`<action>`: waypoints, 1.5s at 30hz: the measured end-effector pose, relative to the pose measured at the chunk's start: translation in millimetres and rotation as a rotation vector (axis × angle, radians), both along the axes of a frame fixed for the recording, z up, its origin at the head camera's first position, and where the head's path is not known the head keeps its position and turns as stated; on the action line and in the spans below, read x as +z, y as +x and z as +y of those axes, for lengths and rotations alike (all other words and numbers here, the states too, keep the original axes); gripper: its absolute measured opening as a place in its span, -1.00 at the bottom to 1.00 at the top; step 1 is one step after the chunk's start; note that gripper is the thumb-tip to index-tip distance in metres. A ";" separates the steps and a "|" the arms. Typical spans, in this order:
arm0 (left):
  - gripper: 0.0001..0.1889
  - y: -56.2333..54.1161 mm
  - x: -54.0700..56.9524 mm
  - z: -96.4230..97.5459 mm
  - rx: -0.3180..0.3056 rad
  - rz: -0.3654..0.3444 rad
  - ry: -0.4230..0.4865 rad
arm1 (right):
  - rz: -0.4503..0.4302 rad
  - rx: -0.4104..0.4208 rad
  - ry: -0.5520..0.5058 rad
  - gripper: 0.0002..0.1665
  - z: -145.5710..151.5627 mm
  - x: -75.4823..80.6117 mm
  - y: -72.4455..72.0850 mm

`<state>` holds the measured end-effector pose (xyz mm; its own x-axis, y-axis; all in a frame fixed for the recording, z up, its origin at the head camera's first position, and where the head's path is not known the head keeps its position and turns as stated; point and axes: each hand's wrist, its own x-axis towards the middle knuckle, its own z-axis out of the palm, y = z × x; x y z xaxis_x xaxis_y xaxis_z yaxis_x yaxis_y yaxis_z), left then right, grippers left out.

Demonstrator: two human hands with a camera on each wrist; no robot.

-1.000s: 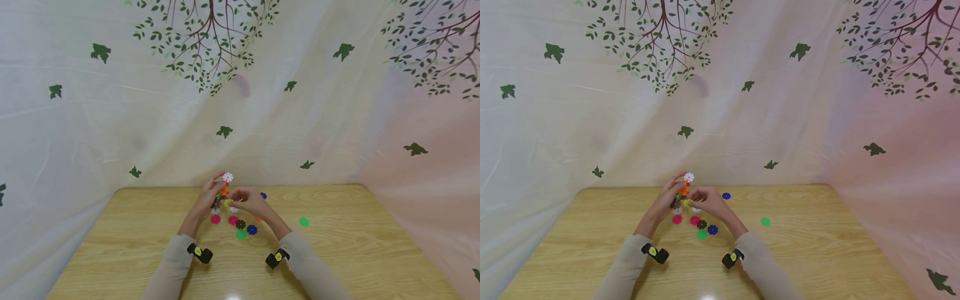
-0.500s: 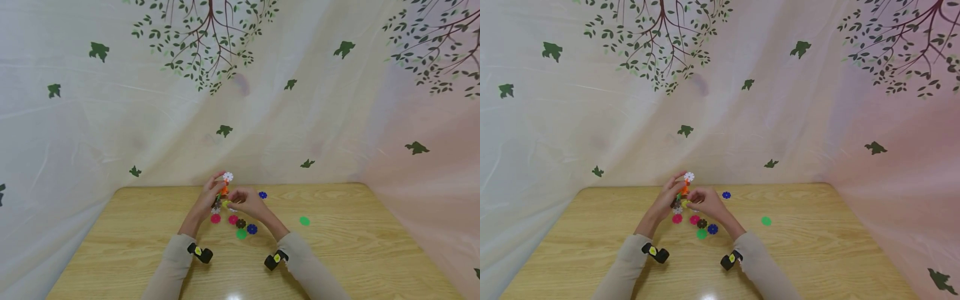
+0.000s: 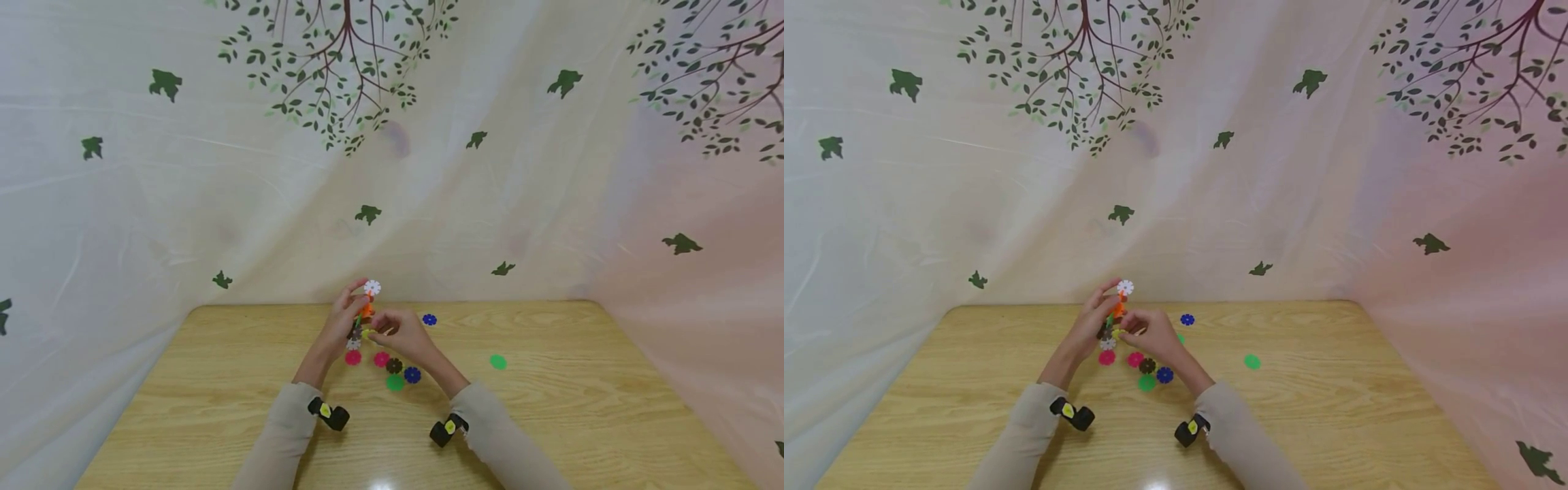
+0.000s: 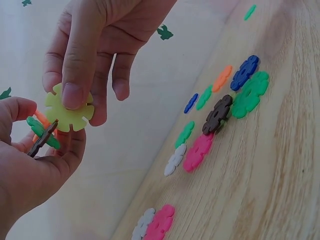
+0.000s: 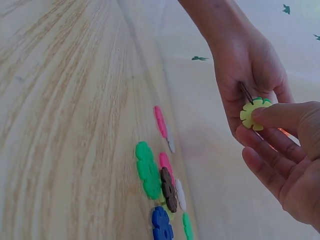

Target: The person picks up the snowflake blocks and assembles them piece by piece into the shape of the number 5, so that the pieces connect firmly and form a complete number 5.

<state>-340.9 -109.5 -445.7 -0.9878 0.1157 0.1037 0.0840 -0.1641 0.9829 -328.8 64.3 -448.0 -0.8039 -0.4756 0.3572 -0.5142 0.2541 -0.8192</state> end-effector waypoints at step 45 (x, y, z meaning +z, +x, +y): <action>-0.48 6.6 0.1 13.5 0.052 0.068 0.023 | 0.120 -0.070 -0.047 -0.95 -3.4 1.7 8.9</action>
